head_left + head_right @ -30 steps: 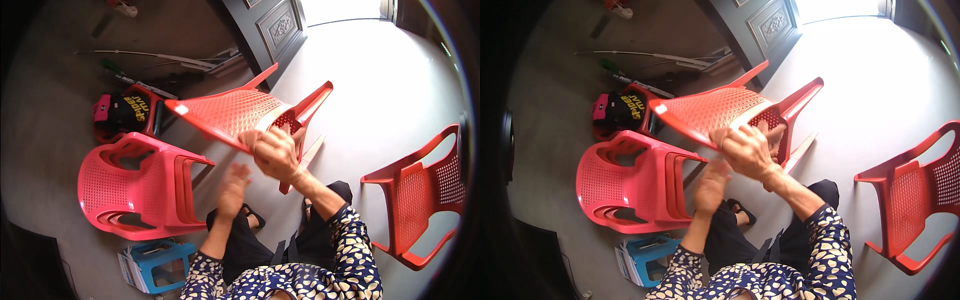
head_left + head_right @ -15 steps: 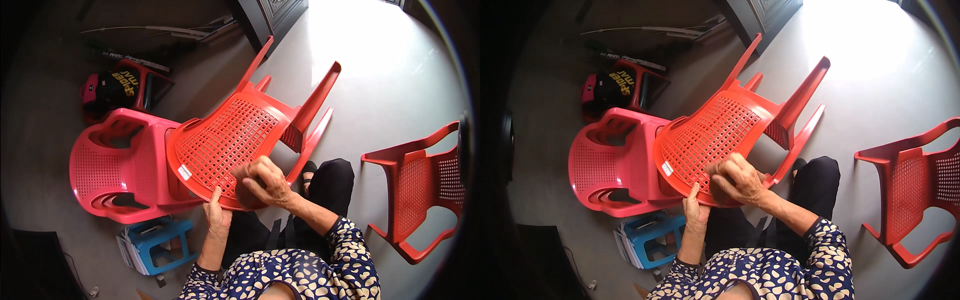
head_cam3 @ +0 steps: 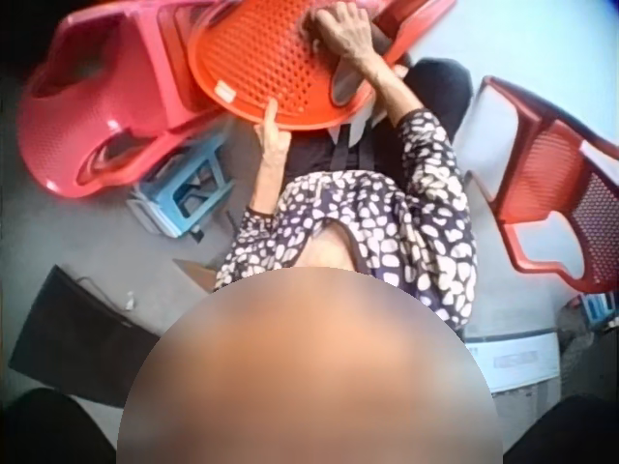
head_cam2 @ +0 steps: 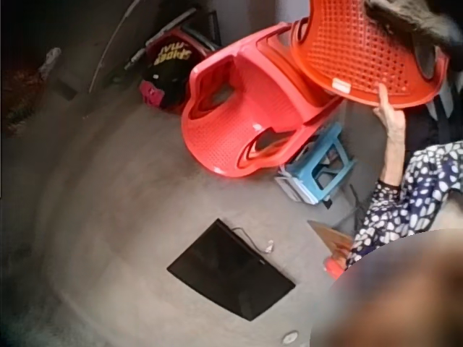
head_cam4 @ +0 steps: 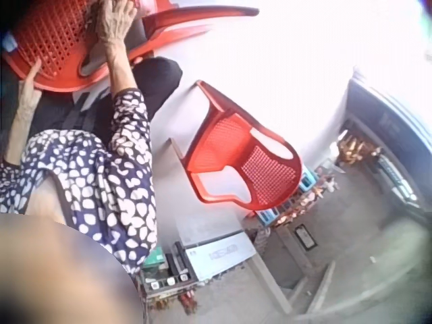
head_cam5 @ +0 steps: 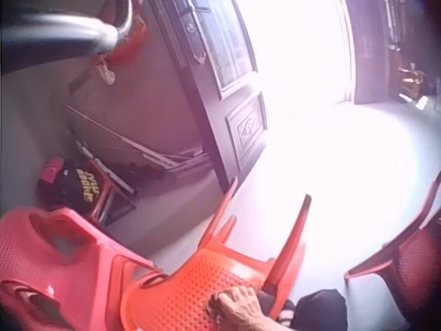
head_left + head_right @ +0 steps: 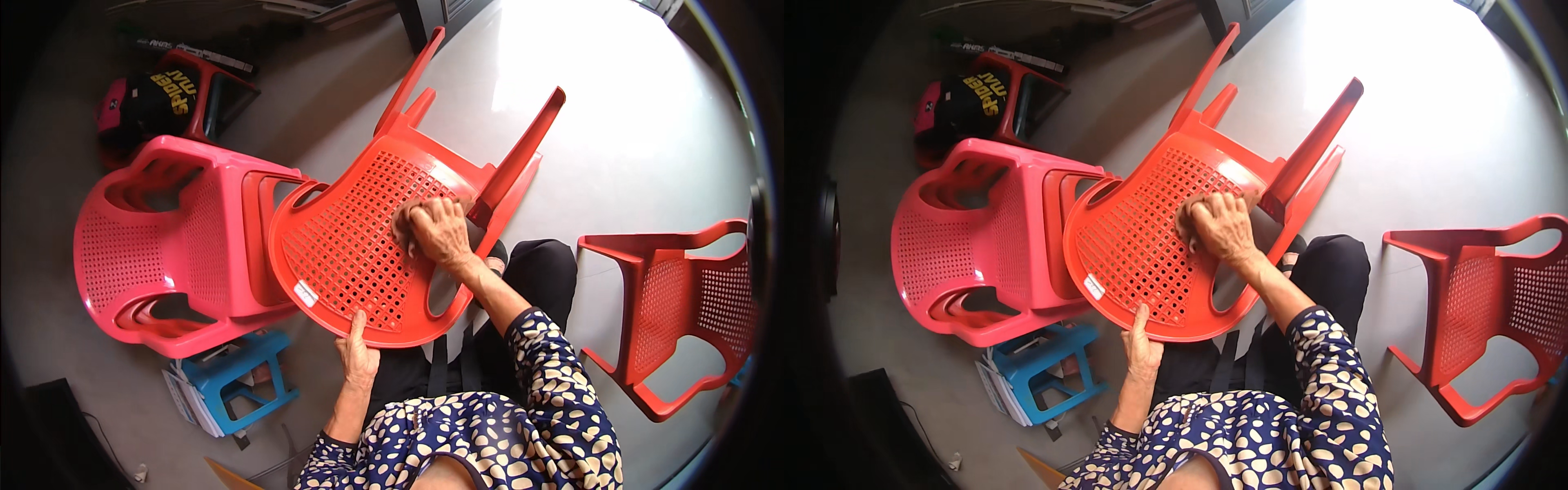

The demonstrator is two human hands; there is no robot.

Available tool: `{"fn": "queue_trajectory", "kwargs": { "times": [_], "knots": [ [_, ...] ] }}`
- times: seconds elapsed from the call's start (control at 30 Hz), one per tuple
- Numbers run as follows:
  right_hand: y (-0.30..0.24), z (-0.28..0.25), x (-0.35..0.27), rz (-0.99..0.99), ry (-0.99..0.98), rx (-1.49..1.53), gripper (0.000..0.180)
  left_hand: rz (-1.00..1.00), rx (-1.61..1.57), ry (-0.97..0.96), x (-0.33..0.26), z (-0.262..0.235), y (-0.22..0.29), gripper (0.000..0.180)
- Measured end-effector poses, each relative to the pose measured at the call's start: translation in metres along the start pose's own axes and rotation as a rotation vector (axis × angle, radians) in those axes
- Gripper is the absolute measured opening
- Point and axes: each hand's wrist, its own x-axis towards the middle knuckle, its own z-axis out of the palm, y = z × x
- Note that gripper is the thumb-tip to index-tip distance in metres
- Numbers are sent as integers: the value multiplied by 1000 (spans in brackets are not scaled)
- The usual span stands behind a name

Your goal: The person wipes a red plastic chair with a cloth, cleaning the seat, backrest, and legs. They then pick up a pink plastic chair and wipe its seat and backrest with the same cloth.

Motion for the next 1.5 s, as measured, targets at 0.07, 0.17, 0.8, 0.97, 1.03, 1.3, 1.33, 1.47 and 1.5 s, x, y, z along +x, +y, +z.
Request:
{"fn": "queue_trajectory", "kwargs": {
  "times": [0.07,0.17,0.8,0.97,1.03,1.3,1.33,1.47,1.5],
  "knots": [
    [15,12,11,46,96,-48,13,-32,4,-4,4,-4,1,50],
    [44,14,26,192,193,-162,13,-89,-21,-50,13,-6,2,54],
    [-109,-31,-47,65,-38,294,30,-58,-50,-153,25,-22,-8,53],
    [-87,-28,-16,-114,-79,255,26,-43,-7,-97,21,-26,-1,47],
    [-67,-13,-5,-52,-57,189,22,-48,1,-100,19,-24,-2,46],
    [-1,19,64,316,-59,-63,22,-30,-14,-122,17,-17,-2,46],
    [2,18,70,366,-92,-65,23,-30,-16,-128,17,-16,-3,46],
    [-12,9,73,362,-203,-25,23,-26,-4,-126,19,-18,-2,47],
    [1,17,62,245,-114,-53,24,-27,-7,-134,18,-13,-1,47]
  ]
}}
